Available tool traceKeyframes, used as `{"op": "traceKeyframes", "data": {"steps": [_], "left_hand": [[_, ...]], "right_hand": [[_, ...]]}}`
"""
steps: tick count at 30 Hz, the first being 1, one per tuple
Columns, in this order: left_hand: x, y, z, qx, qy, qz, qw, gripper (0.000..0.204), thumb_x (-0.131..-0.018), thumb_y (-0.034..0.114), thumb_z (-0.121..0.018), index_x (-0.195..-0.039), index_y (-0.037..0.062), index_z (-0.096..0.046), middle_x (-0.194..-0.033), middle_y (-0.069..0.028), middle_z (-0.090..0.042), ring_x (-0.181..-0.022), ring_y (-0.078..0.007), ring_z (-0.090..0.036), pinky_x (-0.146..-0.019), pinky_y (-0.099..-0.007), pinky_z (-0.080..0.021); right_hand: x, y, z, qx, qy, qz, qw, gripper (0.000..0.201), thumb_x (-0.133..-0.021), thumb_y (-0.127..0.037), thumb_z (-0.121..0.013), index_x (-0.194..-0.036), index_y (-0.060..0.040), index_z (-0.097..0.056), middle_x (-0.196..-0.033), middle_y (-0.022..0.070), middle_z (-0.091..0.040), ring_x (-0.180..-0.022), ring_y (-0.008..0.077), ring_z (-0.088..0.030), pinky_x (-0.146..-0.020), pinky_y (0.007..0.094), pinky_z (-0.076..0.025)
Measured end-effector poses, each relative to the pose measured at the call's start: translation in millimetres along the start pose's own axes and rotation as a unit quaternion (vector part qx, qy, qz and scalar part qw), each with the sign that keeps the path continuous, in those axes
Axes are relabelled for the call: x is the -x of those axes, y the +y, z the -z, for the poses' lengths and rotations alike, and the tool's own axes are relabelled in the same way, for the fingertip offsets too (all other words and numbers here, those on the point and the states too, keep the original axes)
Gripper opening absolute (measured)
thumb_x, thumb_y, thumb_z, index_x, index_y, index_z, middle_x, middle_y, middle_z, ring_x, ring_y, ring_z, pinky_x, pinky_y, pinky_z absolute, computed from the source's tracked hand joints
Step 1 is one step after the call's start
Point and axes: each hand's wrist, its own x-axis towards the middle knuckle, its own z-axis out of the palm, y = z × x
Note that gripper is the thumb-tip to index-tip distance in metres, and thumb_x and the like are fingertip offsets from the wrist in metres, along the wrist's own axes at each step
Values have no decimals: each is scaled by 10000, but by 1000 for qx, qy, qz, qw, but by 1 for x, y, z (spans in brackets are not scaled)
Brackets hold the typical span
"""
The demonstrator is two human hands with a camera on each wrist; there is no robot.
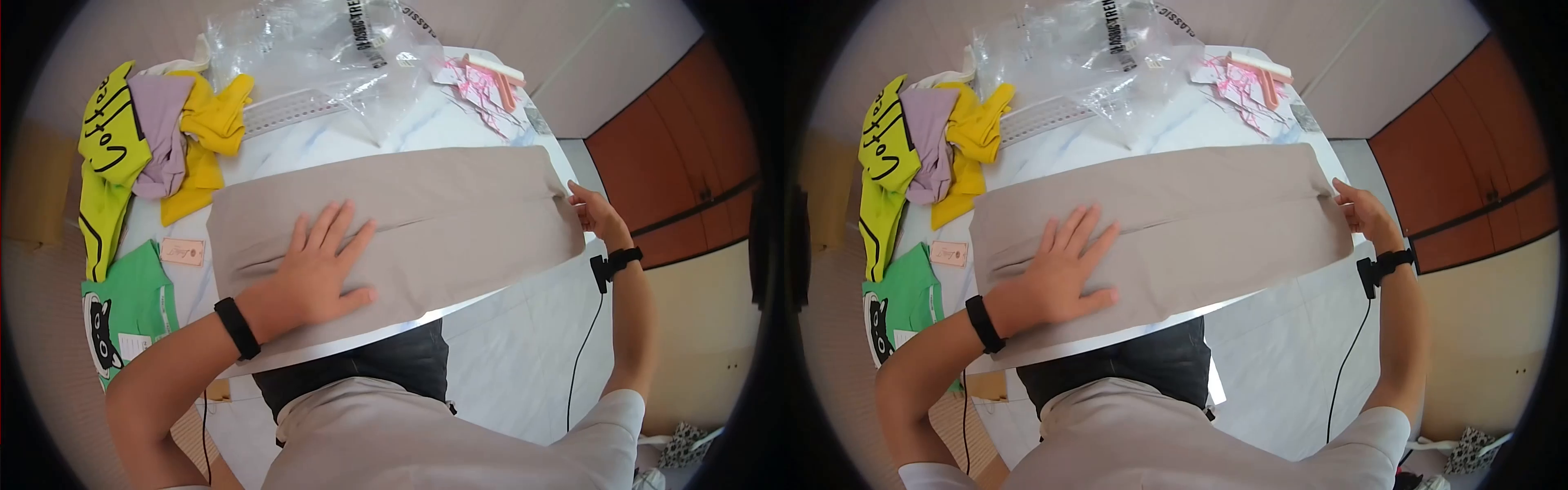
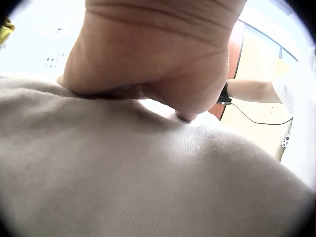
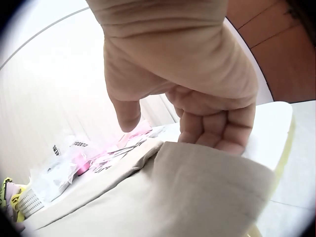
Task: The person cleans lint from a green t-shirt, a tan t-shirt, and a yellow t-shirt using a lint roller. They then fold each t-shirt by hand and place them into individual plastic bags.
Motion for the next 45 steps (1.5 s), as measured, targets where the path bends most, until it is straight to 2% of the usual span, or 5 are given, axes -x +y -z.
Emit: {"op": "traceKeyframes", "data": {"steps": [25,28,34,38,45], "left_hand": [[135,21,-5,189,188,90,960,761,-911,373,-758,-1499,-23,-482,-1609,-335,-330,-1487,-494,-347,-1186,-566,-329],[137,25,-2,330,250,166,895,648,-974,293,-726,-1479,-42,-498,-1574,-312,-415,-1438,-441,-459,-1178,-491,-379],[128,10,-8,810,329,249,418,731,-1096,586,-416,-1509,-16,-447,-1483,-186,-557,-1360,-291,-560,-1114,-468,-472],[135,-8,-9,893,325,94,298,676,-1093,588,-414,-1463,28,-493,-1266,-113,-640,-1235,-241,-620,-1069,-446,-507],[136,-3,-7,820,325,231,411,447,-1004,108,-625,-1432,15,-534,-1280,-107,-664,-1147,-206,-666,-984,-378,-557]], "right_hand": [[133,-152,-114,-33,-259,268,927,334,-1043,-176,-599,-1292,46,-622,-1129,93,-724,-966,154,-703,-853,291,-569],[183,-187,-186,-17,-283,278,918,335,-1040,-202,-622,-1270,42,-630,-1109,89,-722,-917,139,-705,-791,287,-574],[234,-198,-365,34,-384,250,888,600,-1025,-297,-679,-1431,94,-471,-899,67,-706,-682,115,-661,-563,256,-532],[239,-171,-437,52,-480,209,850,706,-1024,-273,-677,-1535,91,-353,-833,77,-688,-627,136,-640,-567,272,-521],[179,-169,-443,185,-223,507,812,352,-980,-168,-672,-1283,9,-647,-944,110,-711,-723,211,-667,-663,336,-535]]}}
